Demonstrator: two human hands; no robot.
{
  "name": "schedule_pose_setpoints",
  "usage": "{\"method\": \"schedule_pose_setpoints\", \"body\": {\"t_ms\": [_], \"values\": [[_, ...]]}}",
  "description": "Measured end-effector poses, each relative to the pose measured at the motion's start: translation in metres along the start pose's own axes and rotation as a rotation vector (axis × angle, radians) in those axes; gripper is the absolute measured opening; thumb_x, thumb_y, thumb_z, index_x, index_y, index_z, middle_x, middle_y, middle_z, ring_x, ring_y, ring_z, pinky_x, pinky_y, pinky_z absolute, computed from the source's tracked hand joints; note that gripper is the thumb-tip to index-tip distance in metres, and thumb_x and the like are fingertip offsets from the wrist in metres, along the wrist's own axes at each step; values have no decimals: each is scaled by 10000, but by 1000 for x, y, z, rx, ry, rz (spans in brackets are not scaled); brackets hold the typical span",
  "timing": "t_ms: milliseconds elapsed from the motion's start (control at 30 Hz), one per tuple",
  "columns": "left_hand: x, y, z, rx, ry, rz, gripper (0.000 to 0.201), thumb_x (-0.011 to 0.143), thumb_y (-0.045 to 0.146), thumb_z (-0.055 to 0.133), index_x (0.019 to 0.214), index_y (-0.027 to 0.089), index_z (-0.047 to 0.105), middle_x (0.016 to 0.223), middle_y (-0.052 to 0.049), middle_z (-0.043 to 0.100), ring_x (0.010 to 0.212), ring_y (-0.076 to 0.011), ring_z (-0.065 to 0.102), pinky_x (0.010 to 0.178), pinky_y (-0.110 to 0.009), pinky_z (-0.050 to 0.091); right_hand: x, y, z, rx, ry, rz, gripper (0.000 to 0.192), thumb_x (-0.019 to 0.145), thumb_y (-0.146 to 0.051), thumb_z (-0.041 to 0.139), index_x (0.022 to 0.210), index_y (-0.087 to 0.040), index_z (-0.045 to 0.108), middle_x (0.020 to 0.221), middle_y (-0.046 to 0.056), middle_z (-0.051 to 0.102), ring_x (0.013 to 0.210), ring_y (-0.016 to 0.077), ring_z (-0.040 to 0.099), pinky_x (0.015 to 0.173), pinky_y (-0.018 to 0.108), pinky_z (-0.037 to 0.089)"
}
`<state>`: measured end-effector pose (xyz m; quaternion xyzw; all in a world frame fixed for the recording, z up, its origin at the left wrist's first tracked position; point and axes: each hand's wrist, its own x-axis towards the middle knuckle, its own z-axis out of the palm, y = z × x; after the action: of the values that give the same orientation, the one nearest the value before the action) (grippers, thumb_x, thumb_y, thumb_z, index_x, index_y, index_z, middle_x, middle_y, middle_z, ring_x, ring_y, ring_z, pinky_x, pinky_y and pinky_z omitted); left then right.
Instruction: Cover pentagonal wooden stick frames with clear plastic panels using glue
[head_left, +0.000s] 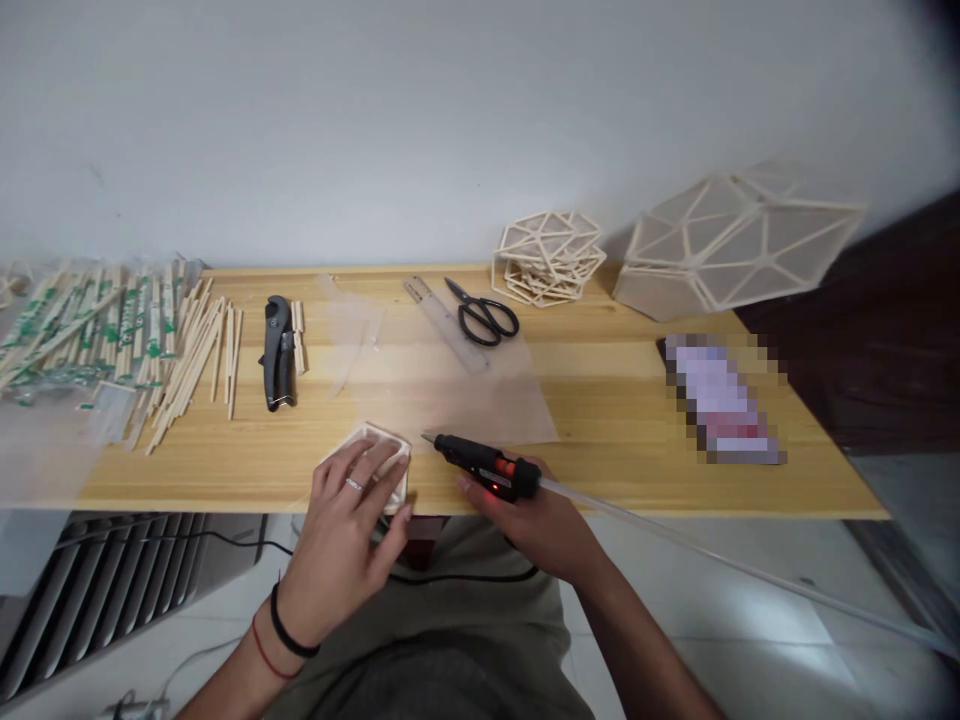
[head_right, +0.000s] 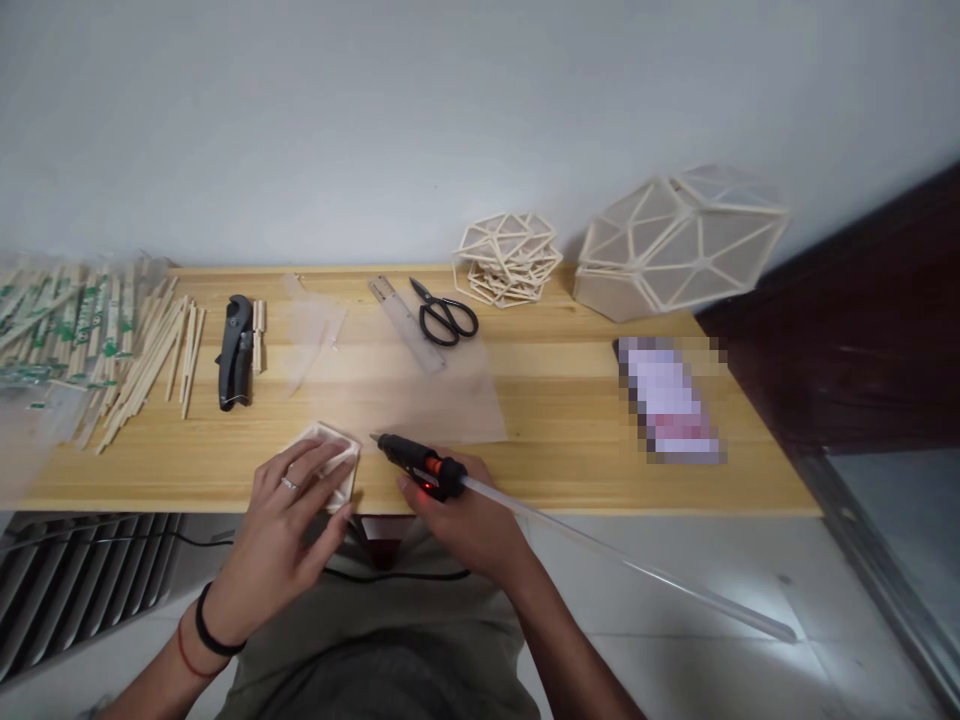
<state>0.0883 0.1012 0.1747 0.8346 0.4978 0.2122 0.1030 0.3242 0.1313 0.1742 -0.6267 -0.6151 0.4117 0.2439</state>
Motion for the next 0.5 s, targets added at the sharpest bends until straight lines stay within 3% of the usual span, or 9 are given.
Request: {"method": "schedule_pose_setpoints", "body": {"t_ms": [500], "values": [[-20, -2, 4, 49, 77, 50, 382, 956, 115, 680, 1312, 252, 644, 1267, -96, 725, 1201, -318, 581, 1000, -501, 452, 1, 1, -1, -5, -29, -14, 211, 875, -451, 618, 833, -289, 746, 846, 22, 765, 866, 274, 721, 800, 359, 557]]}}
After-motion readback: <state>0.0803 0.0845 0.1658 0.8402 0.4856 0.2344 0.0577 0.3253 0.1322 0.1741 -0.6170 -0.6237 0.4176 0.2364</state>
